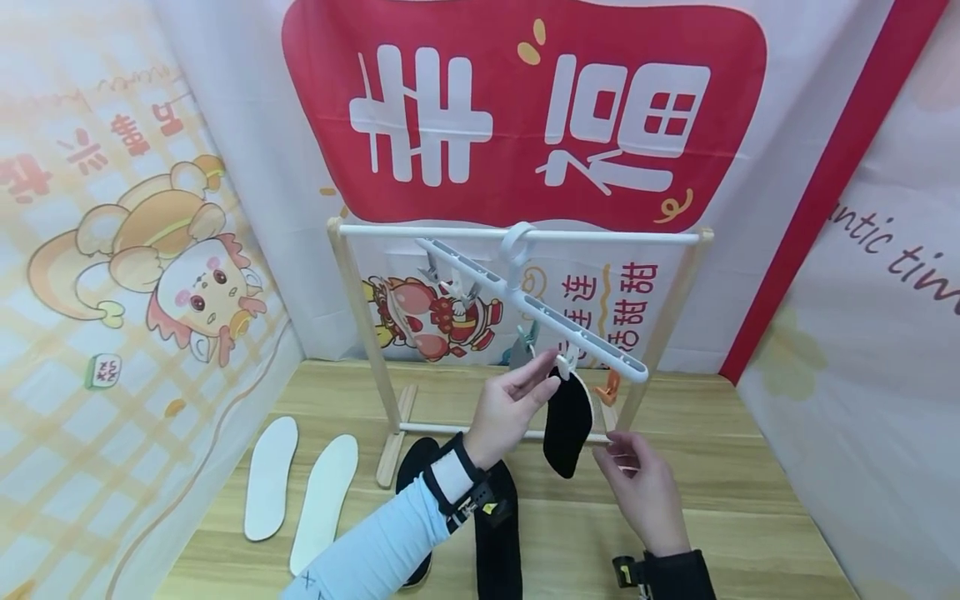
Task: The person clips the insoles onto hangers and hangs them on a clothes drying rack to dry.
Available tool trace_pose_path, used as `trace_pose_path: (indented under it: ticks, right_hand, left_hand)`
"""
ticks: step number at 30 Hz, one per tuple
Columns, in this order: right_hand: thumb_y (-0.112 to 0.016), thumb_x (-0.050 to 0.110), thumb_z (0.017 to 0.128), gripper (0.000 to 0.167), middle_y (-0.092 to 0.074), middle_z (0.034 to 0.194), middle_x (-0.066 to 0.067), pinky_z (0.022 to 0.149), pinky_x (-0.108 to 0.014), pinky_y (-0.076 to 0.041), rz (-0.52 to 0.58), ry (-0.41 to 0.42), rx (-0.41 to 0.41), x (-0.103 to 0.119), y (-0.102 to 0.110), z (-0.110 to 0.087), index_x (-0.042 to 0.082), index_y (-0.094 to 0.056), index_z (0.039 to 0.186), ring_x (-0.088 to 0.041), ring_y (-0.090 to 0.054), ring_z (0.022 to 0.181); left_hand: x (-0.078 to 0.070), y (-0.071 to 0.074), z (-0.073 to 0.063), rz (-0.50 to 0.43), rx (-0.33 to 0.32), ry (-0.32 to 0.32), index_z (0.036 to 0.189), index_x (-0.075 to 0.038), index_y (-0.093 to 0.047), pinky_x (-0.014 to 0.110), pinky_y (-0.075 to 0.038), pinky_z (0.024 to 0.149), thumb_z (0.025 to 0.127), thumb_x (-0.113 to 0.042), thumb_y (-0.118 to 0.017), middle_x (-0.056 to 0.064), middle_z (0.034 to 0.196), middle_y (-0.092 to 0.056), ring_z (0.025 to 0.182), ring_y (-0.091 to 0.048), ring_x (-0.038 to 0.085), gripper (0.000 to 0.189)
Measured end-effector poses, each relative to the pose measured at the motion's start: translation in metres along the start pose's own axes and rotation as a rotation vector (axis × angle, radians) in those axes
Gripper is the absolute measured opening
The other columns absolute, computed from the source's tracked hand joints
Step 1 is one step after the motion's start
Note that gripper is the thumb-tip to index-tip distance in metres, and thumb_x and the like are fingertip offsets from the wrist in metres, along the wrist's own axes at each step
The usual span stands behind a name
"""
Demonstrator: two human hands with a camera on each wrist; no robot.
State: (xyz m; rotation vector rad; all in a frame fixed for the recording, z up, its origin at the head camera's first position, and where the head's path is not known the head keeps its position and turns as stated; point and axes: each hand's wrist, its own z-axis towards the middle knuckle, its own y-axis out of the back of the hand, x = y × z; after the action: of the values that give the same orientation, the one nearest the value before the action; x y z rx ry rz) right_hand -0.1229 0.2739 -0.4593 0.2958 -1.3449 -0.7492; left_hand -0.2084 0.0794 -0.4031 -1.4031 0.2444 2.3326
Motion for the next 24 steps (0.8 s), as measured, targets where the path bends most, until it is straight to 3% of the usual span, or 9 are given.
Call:
trace_pose_path:
  ticks: [6, 11, 15, 20, 24]
  right_hand:
    - [-0.065, 0.027, 0.098, 0.036, -0.067, 0.110, -0.013, 0.078, -0.038, -0.056, -0.050, -0.091, 0.026, -0.008, 0.002, -0.013, 0.004, -0.061, 0.125, -0.027, -0.064, 0.098]
    - [-0.066, 0.026, 0.098, 0.029, -0.068, 0.104, -0.010, 0.071, -0.027, -0.055, -0.064, -0.067, -0.020, -0.017, -0.001, -0.025, 0.005, -0.065, 0.118, -0.021, -0.064, 0.091]
    - [-0.067, 0.022, 0.097, 0.023, -0.070, 0.099, -0.007, 0.068, -0.021, -0.054, -0.046, -0.021, -0.053, -0.024, -0.004, -0.033, 0.005, -0.067, 0.111, -0.014, -0.065, 0.085]
    - [-0.067, 0.024, 0.097, 0.024, -0.071, 0.099, -0.007, 0.069, -0.021, -0.053, -0.055, -0.051, -0.040, -0.028, -0.007, -0.040, 0.005, -0.068, 0.110, -0.012, -0.065, 0.084]
    - [-0.067, 0.020, 0.097, 0.021, -0.071, 0.100, -0.009, 0.068, -0.021, -0.053, -0.070, -0.050, -0.032, -0.033, -0.010, -0.045, 0.004, -0.068, 0.110, -0.011, -0.065, 0.082]
  left_hand:
    - [-0.004, 0.013, -0.013, 0.008, -0.010, 0.003, 0.137, -0.001, -0.056, 0.028, -0.047, 0.097, 0.098, -0.020, -0.065, 0.010, 0.137, -0.059, 0.125, -0.056, 0.020, 0.045]
    - [-0.003, 0.033, -0.032, 0.070, -0.051, 0.069, 0.131, -0.001, -0.062, 0.028, -0.049, 0.095, 0.097, -0.017, -0.066, 0.008, 0.129, -0.065, 0.118, -0.061, 0.017, 0.038]
    - [0.007, 0.060, -0.056, 0.161, -0.114, 0.126, 0.126, -0.003, -0.066, 0.028, -0.051, 0.093, 0.095, -0.014, -0.067, 0.008, 0.124, -0.067, 0.111, -0.065, 0.018, 0.033]
    - [0.028, 0.105, -0.093, 0.288, -0.202, 0.177, 0.118, -0.008, -0.071, 0.028, -0.055, 0.085, 0.094, -0.019, -0.070, 0.006, 0.114, -0.071, 0.100, -0.068, 0.017, 0.027]
    - [0.042, 0.137, -0.122, 0.343, -0.265, 0.247, 0.116, -0.005, -0.071, 0.027, -0.055, 0.083, 0.094, -0.019, -0.070, 0.011, 0.112, -0.071, 0.097, -0.069, 0.019, 0.026]
